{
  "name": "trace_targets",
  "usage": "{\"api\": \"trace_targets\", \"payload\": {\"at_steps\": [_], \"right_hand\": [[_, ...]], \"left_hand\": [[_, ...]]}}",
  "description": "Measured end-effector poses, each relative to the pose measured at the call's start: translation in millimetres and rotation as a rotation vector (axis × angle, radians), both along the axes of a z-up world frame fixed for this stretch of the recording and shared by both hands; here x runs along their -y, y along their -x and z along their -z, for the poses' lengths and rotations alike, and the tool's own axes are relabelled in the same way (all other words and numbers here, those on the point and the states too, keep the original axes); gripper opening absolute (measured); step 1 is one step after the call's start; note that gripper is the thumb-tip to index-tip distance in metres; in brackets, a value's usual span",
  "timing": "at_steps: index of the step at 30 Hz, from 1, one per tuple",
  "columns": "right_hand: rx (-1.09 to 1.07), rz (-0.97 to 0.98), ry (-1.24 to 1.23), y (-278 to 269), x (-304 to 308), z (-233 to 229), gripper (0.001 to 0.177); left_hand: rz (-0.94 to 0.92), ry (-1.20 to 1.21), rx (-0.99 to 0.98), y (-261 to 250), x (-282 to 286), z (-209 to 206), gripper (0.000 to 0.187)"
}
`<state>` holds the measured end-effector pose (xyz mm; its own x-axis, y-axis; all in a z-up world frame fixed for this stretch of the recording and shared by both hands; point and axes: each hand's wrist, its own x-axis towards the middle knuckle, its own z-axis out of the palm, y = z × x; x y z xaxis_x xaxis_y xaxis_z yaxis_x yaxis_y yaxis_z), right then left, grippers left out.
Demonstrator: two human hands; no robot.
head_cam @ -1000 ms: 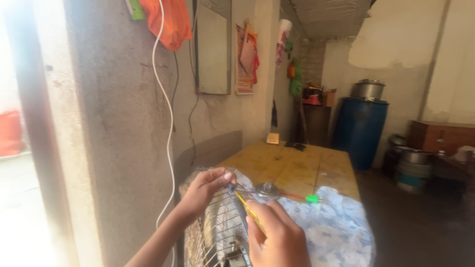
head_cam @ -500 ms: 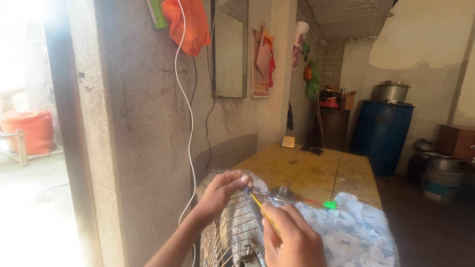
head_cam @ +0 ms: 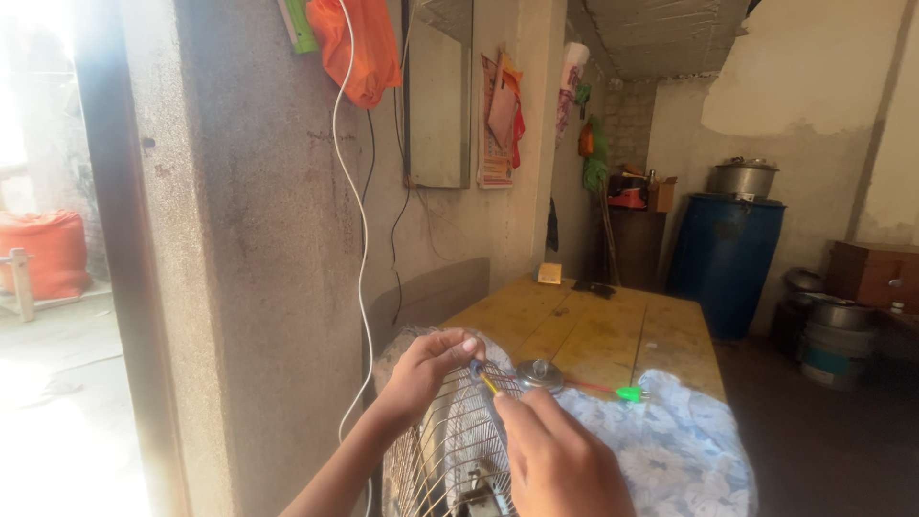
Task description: The person works on an electric fan placed on a wooden table. They first handle and tie a red wire around the fan's front grille, then use a yellow screwdriver to tighten a screw on the fan's central hub. The person does not fully disassemble or reassemble the fan in this clip.
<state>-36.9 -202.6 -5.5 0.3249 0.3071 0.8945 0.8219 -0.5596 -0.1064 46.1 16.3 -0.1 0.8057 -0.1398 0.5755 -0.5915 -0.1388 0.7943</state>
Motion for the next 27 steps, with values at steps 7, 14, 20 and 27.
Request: {"api": "trace_targets", "payload": {"at_steps": [7, 14, 20, 27], "right_hand": [[0.165, 0.214, 0.439, -6, 10, -10, 0.036], [0.329, 0.212, 0.589, -8, 23, -16, 0.031], [0.335, 0.235, 0.558, 2, 15, -17, 0.033], [0.269, 0.231, 0.573, 2, 13, -16, 0.032]], "left_hand": [[-0.057, -0.049, 0.012, 0, 1, -2, 0.03], [-0.034, -0.044, 0.002, -2, 0, -1, 0.03], [-0.005, -0.033, 0.013, -3, 0, -2, 0.029], [-0.044, -0.05, 0.02, -4, 0, -1, 0.029]]}}
